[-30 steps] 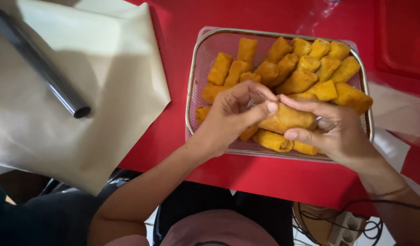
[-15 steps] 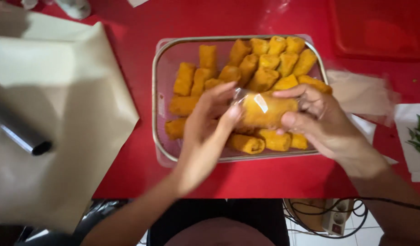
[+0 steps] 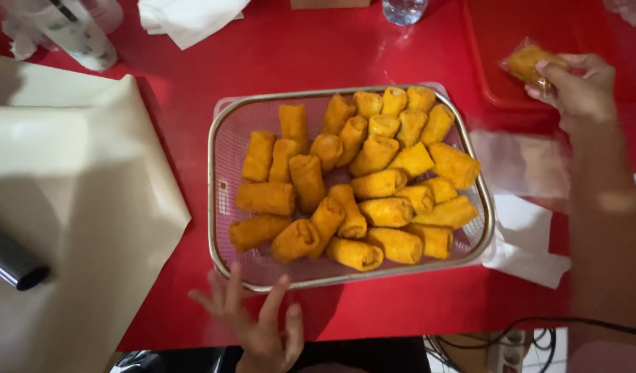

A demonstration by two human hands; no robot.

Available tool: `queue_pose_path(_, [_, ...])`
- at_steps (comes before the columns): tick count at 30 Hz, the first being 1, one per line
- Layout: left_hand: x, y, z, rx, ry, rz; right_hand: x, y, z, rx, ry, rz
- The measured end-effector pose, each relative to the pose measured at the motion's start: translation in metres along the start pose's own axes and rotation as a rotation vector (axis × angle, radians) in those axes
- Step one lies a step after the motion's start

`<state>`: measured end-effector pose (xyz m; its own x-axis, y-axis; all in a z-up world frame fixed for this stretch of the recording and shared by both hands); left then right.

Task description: Packaging fried rolls into individual plastic bags.

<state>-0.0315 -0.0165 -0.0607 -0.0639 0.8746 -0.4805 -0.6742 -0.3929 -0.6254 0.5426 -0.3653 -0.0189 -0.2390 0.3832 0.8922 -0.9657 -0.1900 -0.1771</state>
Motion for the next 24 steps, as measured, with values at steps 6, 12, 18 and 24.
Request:
queue_pose_path(6, [0.000, 0.006, -0.009, -0.025, 0.006, -0.060, -0.011, -0.035, -0.036, -0.014, 0.097, -0.046])
queue_pose_path(12, [0.004, 0.011, -0.009, -0.037, -0.001, 0.010, -0.044, -0.054, -0.039, -0.029, 0.377, -0.053])
queue_pose_path(18, [0.007, 0.008, -0.006, 0.038, -0.059, -0.027, -0.050, -0.054, -0.018, 0.054, 1.171, -0.003])
queue_pose_path(24, [0.005, 0.006, 0.001, 0.050, -0.096, -0.018, 0.053, 0.093, -0.016, 0.368, 0.940, 0.011])
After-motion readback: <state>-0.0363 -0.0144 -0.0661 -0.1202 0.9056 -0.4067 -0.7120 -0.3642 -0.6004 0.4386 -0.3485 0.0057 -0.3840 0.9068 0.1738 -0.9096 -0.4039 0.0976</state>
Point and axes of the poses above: each hand's wrist, its own y-axis away from the middle knuckle, its own z-axis out of the back of the hand, x = y × z, the point moved 8 cm from there along -y, towards the middle knuckle, and after that the axes turned 3 degrees about x, right-handed, at the moved point
